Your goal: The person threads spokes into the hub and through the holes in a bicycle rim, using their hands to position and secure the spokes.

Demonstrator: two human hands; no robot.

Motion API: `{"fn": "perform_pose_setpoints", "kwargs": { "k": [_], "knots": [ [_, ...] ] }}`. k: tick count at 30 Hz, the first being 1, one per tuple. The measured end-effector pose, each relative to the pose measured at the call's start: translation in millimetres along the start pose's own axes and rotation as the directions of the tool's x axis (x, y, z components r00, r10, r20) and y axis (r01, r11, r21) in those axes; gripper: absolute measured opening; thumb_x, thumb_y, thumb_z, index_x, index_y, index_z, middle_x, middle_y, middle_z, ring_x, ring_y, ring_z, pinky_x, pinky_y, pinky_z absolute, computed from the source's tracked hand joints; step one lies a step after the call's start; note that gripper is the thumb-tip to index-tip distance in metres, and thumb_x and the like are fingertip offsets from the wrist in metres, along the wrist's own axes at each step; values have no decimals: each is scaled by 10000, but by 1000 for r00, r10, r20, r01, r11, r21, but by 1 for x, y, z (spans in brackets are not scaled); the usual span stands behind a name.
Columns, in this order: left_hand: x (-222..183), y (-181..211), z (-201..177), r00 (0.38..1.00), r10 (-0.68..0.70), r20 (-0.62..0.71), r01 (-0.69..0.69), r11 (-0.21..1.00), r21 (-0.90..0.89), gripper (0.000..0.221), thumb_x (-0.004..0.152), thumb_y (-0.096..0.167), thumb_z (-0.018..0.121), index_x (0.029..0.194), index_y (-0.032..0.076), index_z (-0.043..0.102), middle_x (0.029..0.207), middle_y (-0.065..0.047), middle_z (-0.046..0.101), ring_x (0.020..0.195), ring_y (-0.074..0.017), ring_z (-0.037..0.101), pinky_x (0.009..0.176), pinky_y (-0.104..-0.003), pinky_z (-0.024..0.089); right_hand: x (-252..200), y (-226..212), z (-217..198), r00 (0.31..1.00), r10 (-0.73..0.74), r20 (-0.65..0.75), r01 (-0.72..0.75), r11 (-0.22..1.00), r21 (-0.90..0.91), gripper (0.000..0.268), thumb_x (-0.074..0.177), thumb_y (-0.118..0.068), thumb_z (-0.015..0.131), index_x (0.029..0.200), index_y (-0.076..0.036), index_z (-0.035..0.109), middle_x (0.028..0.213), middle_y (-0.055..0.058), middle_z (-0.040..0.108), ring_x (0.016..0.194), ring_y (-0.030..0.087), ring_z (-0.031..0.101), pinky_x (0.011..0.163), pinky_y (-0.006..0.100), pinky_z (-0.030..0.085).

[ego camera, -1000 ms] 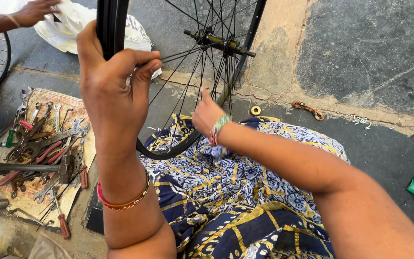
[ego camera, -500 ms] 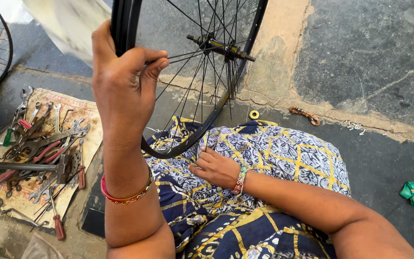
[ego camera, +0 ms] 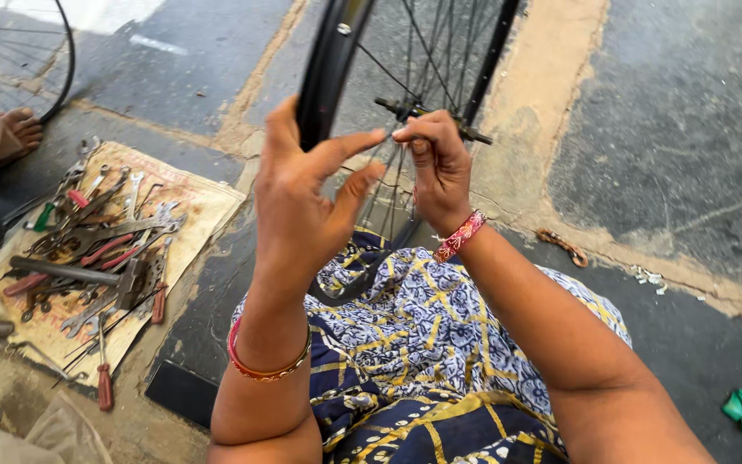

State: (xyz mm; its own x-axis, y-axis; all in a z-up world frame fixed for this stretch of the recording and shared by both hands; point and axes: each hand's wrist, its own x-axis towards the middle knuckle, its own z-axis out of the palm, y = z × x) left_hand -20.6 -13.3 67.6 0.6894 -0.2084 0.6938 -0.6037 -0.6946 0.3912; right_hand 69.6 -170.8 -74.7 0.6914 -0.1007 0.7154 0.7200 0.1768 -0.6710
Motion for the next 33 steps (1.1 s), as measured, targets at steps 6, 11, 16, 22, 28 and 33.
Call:
{"fn": "perform_pose_setpoints", "kwargs": {
  "k": [6, 11, 16, 22, 28, 33],
  "knots": [
    [-8, -21, 8, 971, 7, 237, 205, 480, -853, 502, 1116, 173, 453, 1553, 87, 224, 1254, -35, 535, 1000, -78, 529, 917, -243, 480, -8, 8, 11, 996, 41, 84, -40, 999, -7, 130, 1117, -139, 571, 1145, -59, 669, 979, -2, 564, 898, 93, 499, 831, 236, 421],
    [-38, -32, 23, 944, -145, 297, 331, 453, -828, 448, 1146, 183, 482, 1557, 26, 397, 1097, -39, 621, 915, -77, 574, 866, -232, 504, -10, 2, 8, 990, 62, 124, -59, 998, -29, 139, 1116, -155, 575, 1158, -62, 668, 974, -17, 555, 906, 87, 506, 841, 234, 442],
    [-42, -34, 21, 930, -156, 332, 366, 450, -814, 399, 1127, 160, 501, 1460, -59, 523, 1211, -84, 700, 916, -92, 619, 851, -246, 530, -13, 1, 7, 989, 49, 141, -47, 999, -20, 138, 1137, -176, 588, 1117, -66, 669, 993, -19, 527, 931, 91, 502, 871, 242, 446],
    [-46, -32, 20, 940, -157, 302, 340, 377, -862, 425, 1121, 80, 522, 1500, -110, 494, 1362, -135, 659, 1222, -144, 611, 1081, -271, 476, -18, -7, 9, 981, 119, 154, -111, 992, -60, 148, 1097, -155, 574, 1144, -72, 687, 1082, 19, 546, 967, 110, 552, 850, 250, 492],
    [-49, -26, 18, 950, -102, 296, 313, 335, -889, 438, 1118, 58, 488, 1520, -113, 449, 1485, -188, 597, 1386, -239, 589, 1220, -345, 447, -104, -24, 20, 985, -167, 40, 151, 738, -658, 321, 1004, -78, 568, 1322, -65, 528, 1330, 124, 564, 1292, 330, 558, 1120, 502, 421],
    [-53, -27, 18, 967, -53, 251, 255, 289, -923, 439, 1141, 47, 491, 1546, -108, 426, 1467, -190, 581, 1355, -230, 590, 1210, -359, 453, -118, -11, 10, 942, -96, 322, 269, 791, -550, 391, 934, -50, 707, 1291, -62, 550, 1343, 164, 556, 1260, 383, 579, 1057, 493, 506]
  ]
}}
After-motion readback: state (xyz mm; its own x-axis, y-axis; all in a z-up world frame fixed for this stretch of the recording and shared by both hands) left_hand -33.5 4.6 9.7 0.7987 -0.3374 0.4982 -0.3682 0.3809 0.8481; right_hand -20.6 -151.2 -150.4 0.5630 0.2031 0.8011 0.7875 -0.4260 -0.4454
